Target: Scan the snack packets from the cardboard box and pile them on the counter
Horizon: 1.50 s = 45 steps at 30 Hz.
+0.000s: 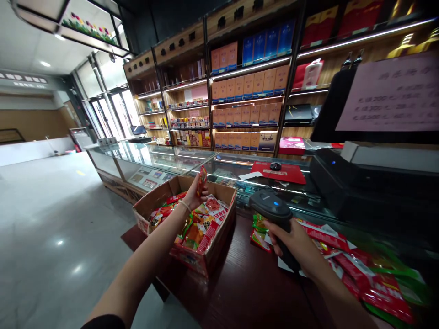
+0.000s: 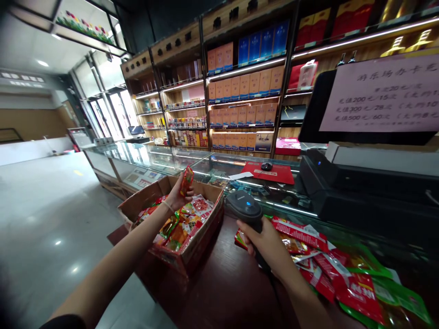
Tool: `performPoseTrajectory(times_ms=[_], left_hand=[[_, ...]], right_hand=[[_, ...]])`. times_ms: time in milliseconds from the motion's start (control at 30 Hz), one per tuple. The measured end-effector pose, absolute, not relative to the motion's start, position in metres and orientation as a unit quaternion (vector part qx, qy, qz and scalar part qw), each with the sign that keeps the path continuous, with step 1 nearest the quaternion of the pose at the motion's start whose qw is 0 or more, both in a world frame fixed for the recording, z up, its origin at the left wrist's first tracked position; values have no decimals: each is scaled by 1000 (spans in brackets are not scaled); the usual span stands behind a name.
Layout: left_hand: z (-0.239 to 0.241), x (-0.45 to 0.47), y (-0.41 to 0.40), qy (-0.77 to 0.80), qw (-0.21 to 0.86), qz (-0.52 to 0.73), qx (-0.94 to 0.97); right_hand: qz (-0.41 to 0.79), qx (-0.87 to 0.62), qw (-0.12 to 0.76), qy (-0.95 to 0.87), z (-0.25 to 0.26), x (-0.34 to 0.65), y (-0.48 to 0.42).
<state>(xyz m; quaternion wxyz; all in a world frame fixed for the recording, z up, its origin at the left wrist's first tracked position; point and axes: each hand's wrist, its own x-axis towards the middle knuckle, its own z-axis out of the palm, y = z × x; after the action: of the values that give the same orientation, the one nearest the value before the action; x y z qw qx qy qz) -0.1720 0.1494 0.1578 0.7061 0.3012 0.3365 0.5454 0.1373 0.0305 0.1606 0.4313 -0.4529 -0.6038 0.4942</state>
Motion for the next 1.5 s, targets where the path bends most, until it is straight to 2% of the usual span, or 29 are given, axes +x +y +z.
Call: performPoseTrajectory(times_ms=[267,533,700,1067,1333,1500], left_hand=[[150,-173,151,318,704,577,265],[141,-160,155,325,577,646,379],[138,-165,158,397,497,687,351],[138,-165,158,366,511,701,337],[146,-156,157,383,494,698,349],[170,-119,149,388,521,602,465]], right_hand=[[497,-455,425,-605,162,139,29],[497,-466,424,-597,161,139,27],[463,-495,409,-611,159,132,24],[398,-509,380,-662,161,132,19],[446,-475,418,-633,175,146,18],[474,-448,507,-563,192,184,15]])
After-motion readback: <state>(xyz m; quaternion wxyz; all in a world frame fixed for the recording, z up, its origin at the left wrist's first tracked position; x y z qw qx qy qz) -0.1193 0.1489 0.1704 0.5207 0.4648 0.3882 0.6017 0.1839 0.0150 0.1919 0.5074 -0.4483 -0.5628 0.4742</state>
